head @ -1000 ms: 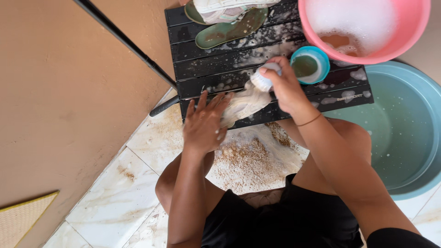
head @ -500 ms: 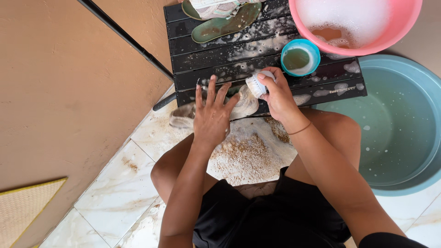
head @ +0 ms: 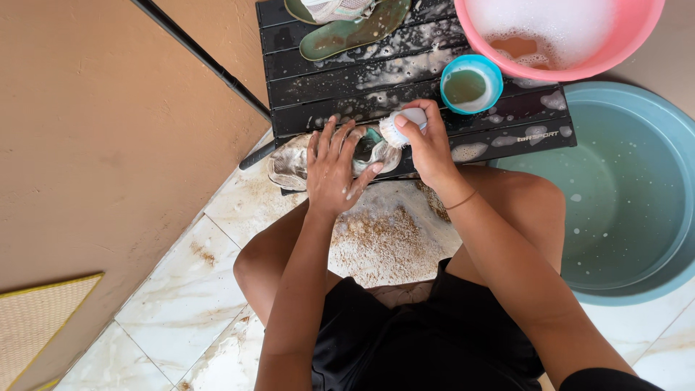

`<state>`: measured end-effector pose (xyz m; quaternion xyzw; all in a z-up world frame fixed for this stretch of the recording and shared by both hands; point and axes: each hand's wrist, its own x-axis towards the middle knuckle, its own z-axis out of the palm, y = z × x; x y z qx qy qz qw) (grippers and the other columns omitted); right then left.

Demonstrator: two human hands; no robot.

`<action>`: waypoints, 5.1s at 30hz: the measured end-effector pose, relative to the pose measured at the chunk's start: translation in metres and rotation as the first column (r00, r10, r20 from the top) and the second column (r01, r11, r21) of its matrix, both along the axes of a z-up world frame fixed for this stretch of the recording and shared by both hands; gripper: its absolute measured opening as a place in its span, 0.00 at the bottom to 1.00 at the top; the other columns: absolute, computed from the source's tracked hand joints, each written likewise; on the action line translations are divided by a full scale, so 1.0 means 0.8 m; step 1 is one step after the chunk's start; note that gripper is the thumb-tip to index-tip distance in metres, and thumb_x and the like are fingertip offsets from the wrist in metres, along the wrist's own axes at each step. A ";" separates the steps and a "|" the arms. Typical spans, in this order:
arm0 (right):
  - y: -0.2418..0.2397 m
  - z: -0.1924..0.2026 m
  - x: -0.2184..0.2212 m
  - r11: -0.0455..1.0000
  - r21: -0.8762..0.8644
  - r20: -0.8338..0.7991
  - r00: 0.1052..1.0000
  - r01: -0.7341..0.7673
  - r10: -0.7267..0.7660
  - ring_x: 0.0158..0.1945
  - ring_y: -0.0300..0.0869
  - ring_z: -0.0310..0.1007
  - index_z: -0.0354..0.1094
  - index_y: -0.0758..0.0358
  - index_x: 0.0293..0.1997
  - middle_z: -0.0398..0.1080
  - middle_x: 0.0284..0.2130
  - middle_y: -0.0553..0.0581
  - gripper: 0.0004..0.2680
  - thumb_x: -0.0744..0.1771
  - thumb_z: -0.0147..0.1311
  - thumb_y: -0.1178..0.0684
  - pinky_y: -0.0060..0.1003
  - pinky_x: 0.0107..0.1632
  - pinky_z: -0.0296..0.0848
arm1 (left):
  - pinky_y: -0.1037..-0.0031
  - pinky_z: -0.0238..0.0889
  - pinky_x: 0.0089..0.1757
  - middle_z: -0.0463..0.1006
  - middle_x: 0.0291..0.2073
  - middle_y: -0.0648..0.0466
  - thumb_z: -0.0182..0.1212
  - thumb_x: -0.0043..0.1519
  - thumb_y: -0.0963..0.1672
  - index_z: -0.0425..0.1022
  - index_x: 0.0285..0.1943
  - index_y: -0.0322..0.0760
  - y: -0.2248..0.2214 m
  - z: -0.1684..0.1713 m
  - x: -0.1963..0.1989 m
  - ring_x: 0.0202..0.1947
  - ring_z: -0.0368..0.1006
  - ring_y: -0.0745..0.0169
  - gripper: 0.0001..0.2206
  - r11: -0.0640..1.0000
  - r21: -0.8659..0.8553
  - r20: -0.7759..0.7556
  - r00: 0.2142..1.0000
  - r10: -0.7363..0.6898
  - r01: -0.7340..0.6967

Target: The person cleans a shoe and its insoles by scrubbing them with a soapy brush and rinsing them with water from a small cup.

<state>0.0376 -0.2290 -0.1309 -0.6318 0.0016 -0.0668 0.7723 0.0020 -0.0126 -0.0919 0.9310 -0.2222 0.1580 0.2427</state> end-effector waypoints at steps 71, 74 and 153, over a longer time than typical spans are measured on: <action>0.051 0.041 -0.035 0.753 -0.483 0.671 0.741 0.447 -0.010 0.60 0.61 0.62 0.65 0.62 0.37 0.61 0.48 0.61 0.12 0.66 0.68 0.50 0.59 0.63 0.60 | 0.33 0.29 0.69 0.70 0.70 0.46 0.41 0.76 0.43 0.72 0.68 0.42 0.008 -0.003 0.026 0.76 0.51 0.29 0.16 0.853 -0.521 -0.153 0.982 -0.114 0.018; 0.059 0.011 -0.046 0.733 -0.537 0.661 0.748 0.417 0.058 0.61 0.62 0.60 0.66 0.61 0.37 0.61 0.48 0.61 0.10 0.65 0.67 0.52 0.62 0.64 0.59 | 0.32 0.29 0.69 0.70 0.69 0.44 0.40 0.76 0.44 0.71 0.68 0.41 0.009 0.000 0.025 0.76 0.51 0.27 0.17 0.846 -0.532 -0.147 0.982 -0.121 0.025; -0.011 0.001 -0.041 0.986 -0.116 -0.122 0.983 0.121 -0.136 0.51 0.44 0.69 0.64 0.64 0.56 0.67 0.46 0.58 0.15 0.66 0.63 0.54 0.34 0.45 0.70 | 0.32 0.43 0.69 0.65 0.72 0.56 0.57 0.49 0.34 0.83 0.44 0.45 0.016 0.040 0.004 0.79 0.43 0.38 0.19 0.991 -0.100 0.017 0.996 -0.091 0.092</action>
